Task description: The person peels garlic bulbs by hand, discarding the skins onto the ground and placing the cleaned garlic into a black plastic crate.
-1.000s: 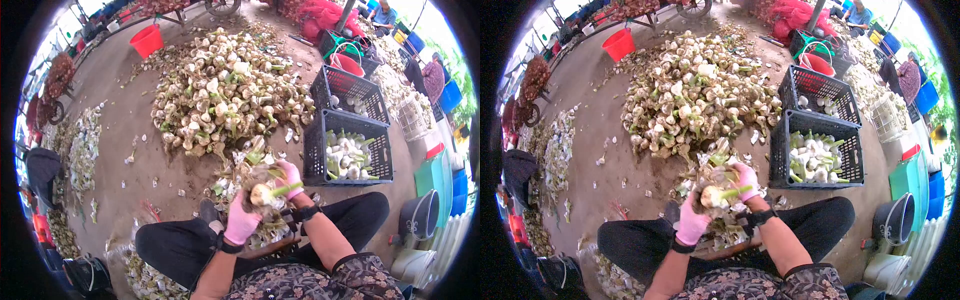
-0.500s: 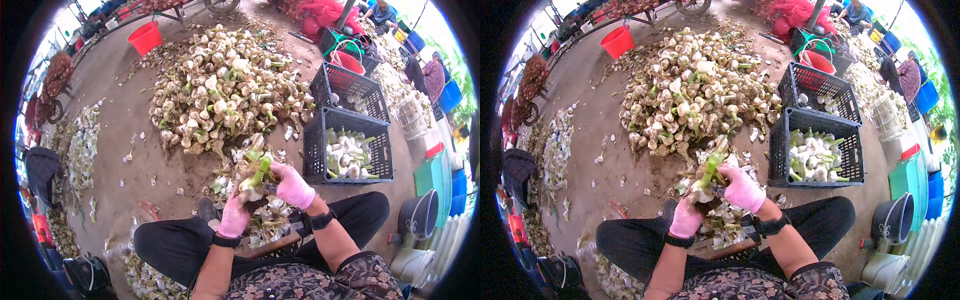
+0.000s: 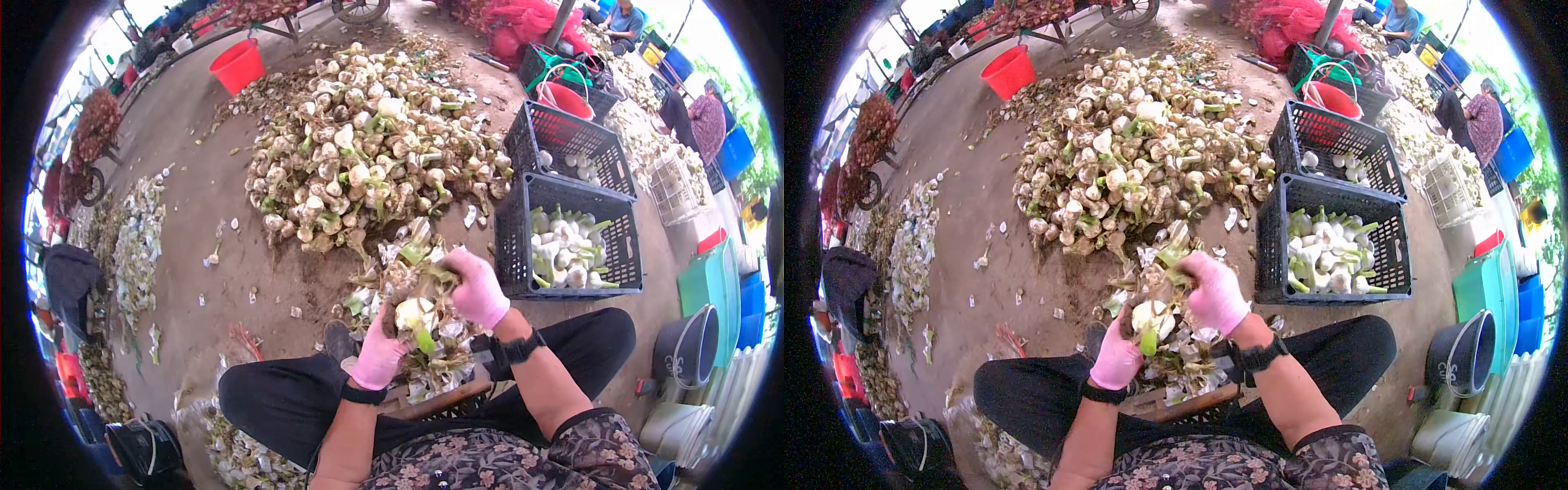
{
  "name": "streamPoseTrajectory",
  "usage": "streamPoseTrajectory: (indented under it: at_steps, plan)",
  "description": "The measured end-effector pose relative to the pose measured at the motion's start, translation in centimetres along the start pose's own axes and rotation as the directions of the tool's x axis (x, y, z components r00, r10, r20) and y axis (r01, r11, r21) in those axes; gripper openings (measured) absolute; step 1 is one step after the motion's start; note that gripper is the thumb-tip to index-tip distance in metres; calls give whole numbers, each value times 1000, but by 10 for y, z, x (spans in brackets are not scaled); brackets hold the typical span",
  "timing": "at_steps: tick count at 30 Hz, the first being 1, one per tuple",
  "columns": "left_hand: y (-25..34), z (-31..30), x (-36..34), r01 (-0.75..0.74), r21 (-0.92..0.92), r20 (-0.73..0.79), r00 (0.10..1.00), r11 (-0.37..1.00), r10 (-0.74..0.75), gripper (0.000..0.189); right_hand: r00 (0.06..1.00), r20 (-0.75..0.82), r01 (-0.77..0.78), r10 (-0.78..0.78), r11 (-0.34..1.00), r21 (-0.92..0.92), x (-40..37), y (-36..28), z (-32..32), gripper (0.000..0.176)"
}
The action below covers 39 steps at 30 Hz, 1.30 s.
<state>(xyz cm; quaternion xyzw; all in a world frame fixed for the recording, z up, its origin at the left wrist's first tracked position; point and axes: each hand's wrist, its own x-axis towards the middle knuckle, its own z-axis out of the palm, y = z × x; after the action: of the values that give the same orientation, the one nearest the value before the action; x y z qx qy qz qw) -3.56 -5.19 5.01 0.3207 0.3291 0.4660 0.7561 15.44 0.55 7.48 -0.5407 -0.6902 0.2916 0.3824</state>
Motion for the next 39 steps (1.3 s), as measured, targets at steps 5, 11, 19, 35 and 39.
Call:
streamPoseTrajectory:
  at_steps: [5,11,19,35,39]
  plan:
    - [0,-4,3,-39,-33,-25,999,999,38,64,988,28,-156,153,965,209,-1,7,-9,42]
    - [2,-2,8,-41,63,-49,998,997,44,66,943,332,-28,-15,992,123,-8,-39,-22,47]
    - [-2,-1,7,-31,-35,-55,998,999,29,70,957,275,115,-88,990,-82,-9,-40,-17,41]
    - [-9,-11,6,83,-285,45,996,955,-73,46,986,161,62,-45,993,-98,-3,-30,1,20]
    - [-13,-6,-3,239,-423,-16,962,874,-271,45,973,161,-100,164,932,-348,16,15,10,14]
